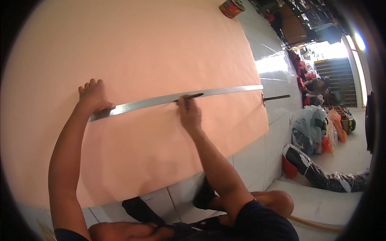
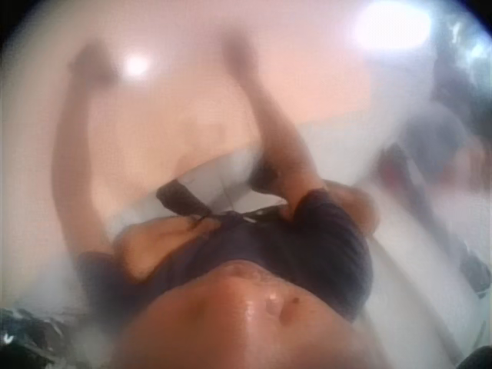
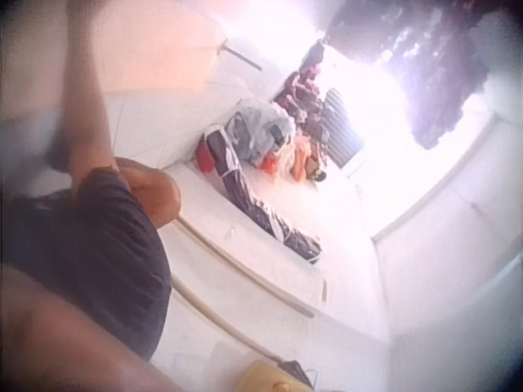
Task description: The person uses a metal ruler and a pen to draw straight lines on a large piece of peach-colored fabric laid on the floor. They repeatedly reposition the ruler and mark multiple lines across the fabric surface.
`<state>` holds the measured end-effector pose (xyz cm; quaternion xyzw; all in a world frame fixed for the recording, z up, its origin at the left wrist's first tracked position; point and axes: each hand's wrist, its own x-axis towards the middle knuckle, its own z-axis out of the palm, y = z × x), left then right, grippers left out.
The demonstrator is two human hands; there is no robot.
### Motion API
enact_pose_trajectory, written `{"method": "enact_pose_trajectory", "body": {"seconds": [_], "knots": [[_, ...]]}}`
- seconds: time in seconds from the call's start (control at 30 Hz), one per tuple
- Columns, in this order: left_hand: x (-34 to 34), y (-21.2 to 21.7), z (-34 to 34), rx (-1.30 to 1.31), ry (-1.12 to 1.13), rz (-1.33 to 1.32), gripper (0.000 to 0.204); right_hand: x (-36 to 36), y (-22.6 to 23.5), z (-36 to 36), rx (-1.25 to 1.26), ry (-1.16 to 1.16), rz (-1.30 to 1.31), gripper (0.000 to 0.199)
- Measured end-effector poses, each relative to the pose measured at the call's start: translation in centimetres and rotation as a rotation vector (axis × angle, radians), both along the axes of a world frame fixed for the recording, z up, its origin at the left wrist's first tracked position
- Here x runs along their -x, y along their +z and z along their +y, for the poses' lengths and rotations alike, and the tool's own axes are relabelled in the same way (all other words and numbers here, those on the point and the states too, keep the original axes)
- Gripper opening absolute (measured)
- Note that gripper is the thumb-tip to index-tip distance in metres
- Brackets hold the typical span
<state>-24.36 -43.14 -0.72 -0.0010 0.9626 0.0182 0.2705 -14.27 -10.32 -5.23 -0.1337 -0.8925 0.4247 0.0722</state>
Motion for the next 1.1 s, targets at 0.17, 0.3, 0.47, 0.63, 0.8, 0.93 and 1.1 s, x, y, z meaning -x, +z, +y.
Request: {"method": "enact_pose_trajectory", "body": {"seconds": [0.17, 0.3, 0.47, 0.63, 0.8, 0.93, 1.1], "knots": [[-0.3, 0.0, -0.7, -0.021, 0.012, 0.028, 0.083, 1.7, -1.0, 10.9, -0.086, -0.189, -0.017, 0.035], [-1.1, 0.2, -0.4, -0.104, -0.06, 0.15, 0.068, 2.2, -0.3, 16.8, -0.093, -0.362, 0.088, 0.038], [-5.6, -1.7, -1.6, -0.437, -0.253, 0.302, 0.044, 2.0, 2.2, 16.2, -0.104, -0.289, 0.203, 0.029], [-4.7, -2.2, -1.8, -0.554, -0.324, 0.252, 0.03, 1.5, 8.2, 18.8, -0.354, 0.012, 0.04, 0.025], [-3.3, -0.7, -5.1, -0.511, -0.328, 0.298, 0.022, -0.5, 19.0, 16.8, -0.622, 0.208, -0.048, 0.023], [-3.4, 0.2, -10.9, -0.445, -0.315, 0.364, 0.02, -4.7, 25.7, 16.2, -0.758, 0.333, -0.049, 0.021], [-7.5, -0.3, -22.9, -0.294, -0.31, 0.411, 0.022, -8.7, 24.8, 17.8, -0.686, 0.266, -0.021, 0.022]]}}
